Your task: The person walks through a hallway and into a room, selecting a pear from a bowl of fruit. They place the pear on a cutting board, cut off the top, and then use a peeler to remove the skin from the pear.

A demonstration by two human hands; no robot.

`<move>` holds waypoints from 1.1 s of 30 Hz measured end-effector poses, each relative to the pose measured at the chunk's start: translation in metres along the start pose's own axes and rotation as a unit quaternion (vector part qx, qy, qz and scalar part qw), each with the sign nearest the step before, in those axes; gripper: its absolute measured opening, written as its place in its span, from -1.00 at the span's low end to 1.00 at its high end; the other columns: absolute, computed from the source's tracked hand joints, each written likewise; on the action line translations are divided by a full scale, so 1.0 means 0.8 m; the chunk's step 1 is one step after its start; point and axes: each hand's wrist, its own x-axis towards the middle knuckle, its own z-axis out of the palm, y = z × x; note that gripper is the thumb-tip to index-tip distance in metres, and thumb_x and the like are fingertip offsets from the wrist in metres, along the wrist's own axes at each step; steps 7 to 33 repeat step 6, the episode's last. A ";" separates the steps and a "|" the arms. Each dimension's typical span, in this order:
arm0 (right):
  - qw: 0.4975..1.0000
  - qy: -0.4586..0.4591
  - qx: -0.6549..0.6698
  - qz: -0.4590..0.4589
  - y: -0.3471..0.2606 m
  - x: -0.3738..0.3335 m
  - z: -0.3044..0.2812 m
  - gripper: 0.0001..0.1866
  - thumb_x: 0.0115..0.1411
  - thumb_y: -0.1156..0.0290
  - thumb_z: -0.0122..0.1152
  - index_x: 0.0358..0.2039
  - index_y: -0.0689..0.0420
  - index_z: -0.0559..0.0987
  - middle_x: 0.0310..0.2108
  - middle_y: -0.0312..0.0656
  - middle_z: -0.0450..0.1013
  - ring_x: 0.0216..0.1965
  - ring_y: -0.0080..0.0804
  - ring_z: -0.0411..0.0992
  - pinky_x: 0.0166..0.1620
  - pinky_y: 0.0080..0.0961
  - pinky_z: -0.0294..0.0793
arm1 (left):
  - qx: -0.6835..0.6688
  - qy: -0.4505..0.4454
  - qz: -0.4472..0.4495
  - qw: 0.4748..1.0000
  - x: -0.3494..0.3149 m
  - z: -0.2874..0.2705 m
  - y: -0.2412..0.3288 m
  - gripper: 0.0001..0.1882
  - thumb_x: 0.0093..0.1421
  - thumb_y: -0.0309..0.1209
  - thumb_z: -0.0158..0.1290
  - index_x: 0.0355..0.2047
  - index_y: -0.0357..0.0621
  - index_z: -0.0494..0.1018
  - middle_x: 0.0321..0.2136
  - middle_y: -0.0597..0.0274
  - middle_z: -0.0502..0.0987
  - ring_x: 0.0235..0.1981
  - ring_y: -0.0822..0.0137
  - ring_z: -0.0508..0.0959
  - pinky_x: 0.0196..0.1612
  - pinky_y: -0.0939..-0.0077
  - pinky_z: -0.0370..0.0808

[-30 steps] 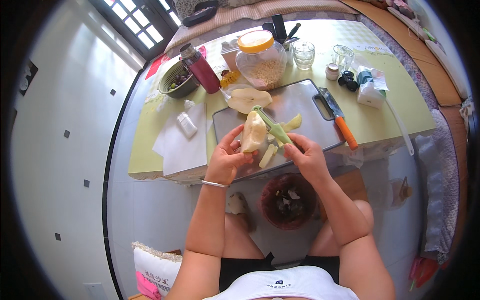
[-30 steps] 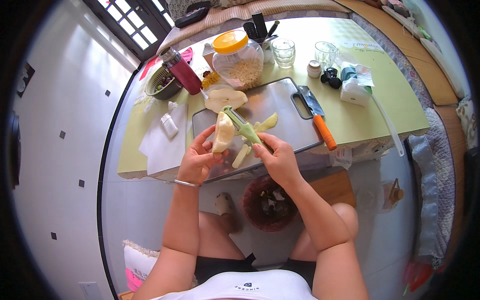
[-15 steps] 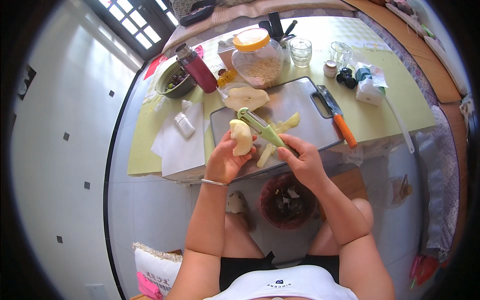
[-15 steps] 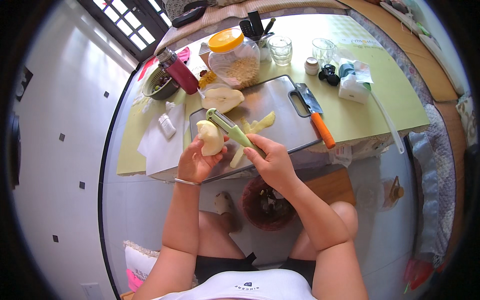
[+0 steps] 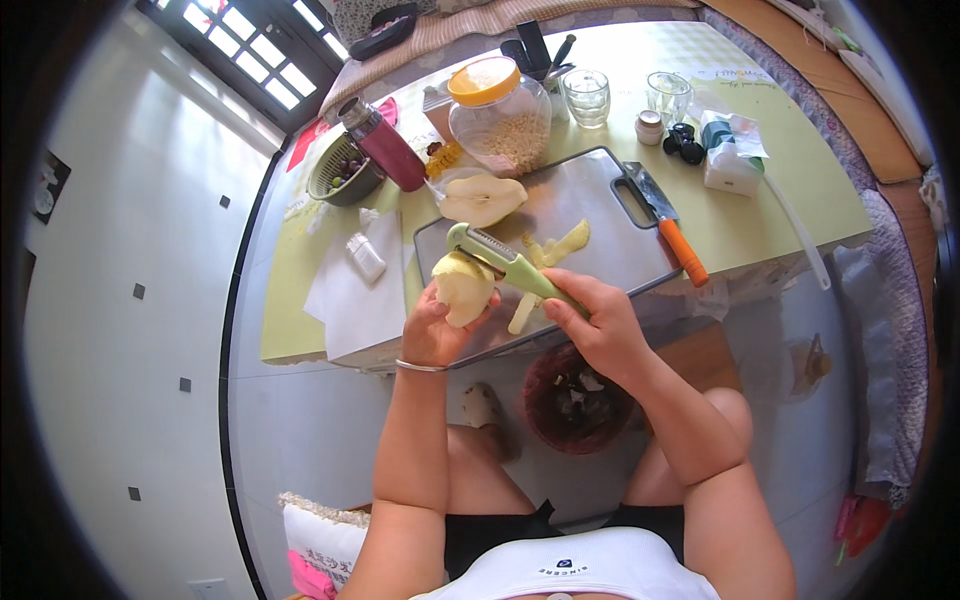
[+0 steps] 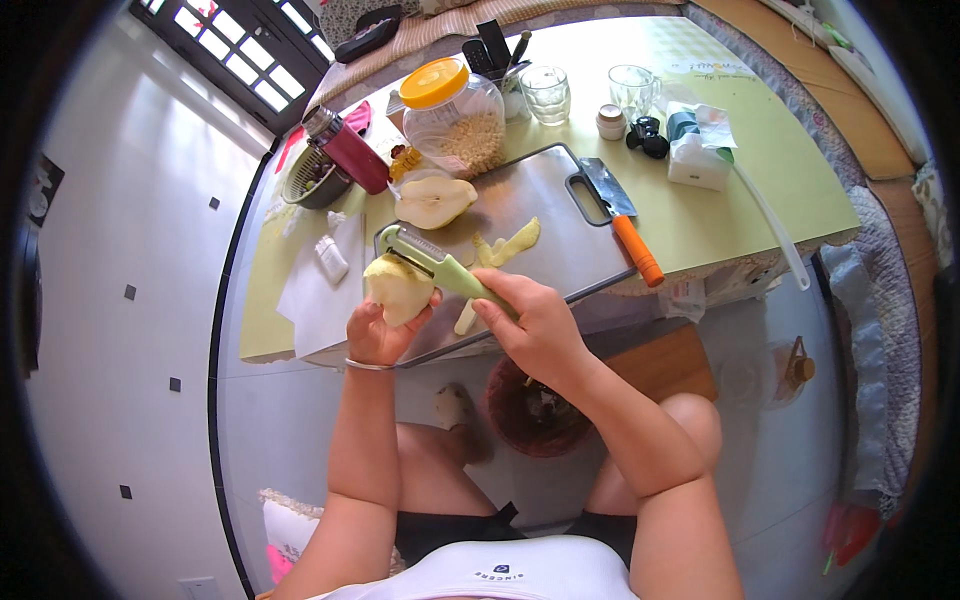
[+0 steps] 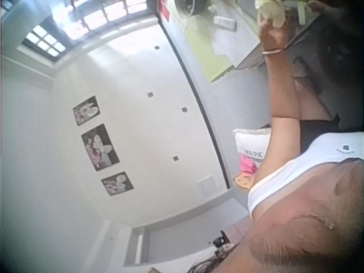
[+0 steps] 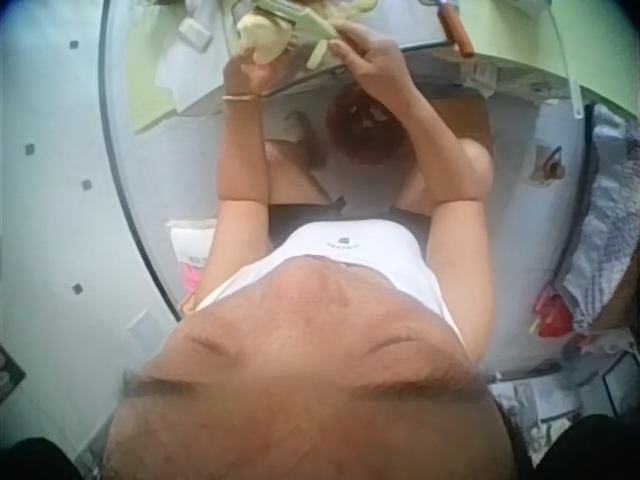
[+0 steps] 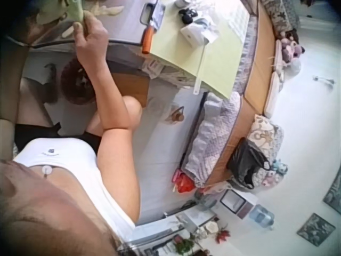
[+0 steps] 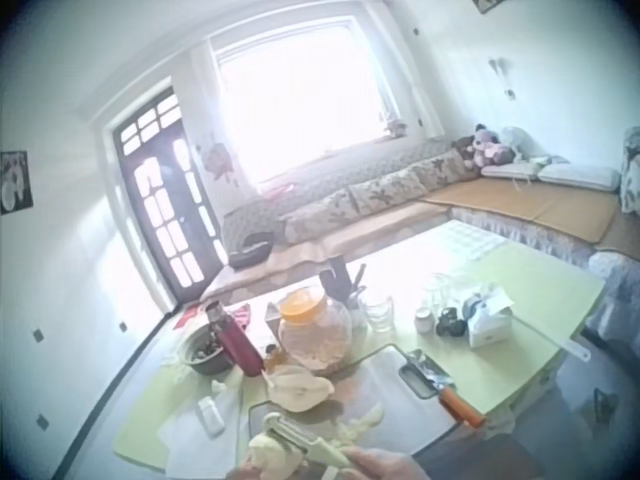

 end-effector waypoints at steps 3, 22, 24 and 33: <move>0.997 0.040 -0.036 -0.060 0.001 -0.001 0.002 -0.67 0.22 0.44 0.16 0.01 0.18 0.49 -0.25 0.00 0.50 -0.29 -0.15 0.49 -0.19 -0.42 0.45 | 0.013 -0.034 -0.036 0.999 0.006 -0.004 0.002 -0.16 -0.05 -0.25 0.25 0.17 -0.40 0.16 0.05 -0.29 0.35 -0.12 0.05 0.53 -0.12 0.37 0.57; 0.994 0.036 -0.056 -0.091 -0.008 -0.002 -0.004 -0.66 0.22 0.44 0.16 0.02 0.15 0.48 -0.22 0.02 0.50 -0.26 -0.10 0.49 -0.18 -0.40 0.46 | 0.048 -0.014 -0.028 0.998 0.003 -0.010 -0.005 -0.13 -0.04 -0.23 0.26 0.20 -0.39 0.13 0.07 -0.32 0.33 -0.10 0.04 0.53 -0.09 0.33 0.57; 0.994 0.036 -0.056 -0.091 -0.008 -0.002 -0.004 -0.66 0.22 0.44 0.16 0.02 0.15 0.48 -0.22 0.02 0.50 -0.26 -0.10 0.49 -0.18 -0.40 0.46 | 0.048 -0.014 -0.028 0.998 0.003 -0.010 -0.005 -0.13 -0.04 -0.23 0.26 0.20 -0.39 0.13 0.07 -0.32 0.33 -0.10 0.04 0.53 -0.09 0.33 0.57; 0.994 0.036 -0.056 -0.091 -0.008 -0.002 -0.004 -0.66 0.22 0.44 0.16 0.02 0.15 0.48 -0.22 0.02 0.50 -0.26 -0.10 0.49 -0.18 -0.40 0.46 | 0.048 -0.014 -0.028 0.998 0.003 -0.010 -0.005 -0.13 -0.04 -0.23 0.26 0.20 -0.39 0.13 0.07 -0.32 0.33 -0.10 0.04 0.53 -0.09 0.33 0.57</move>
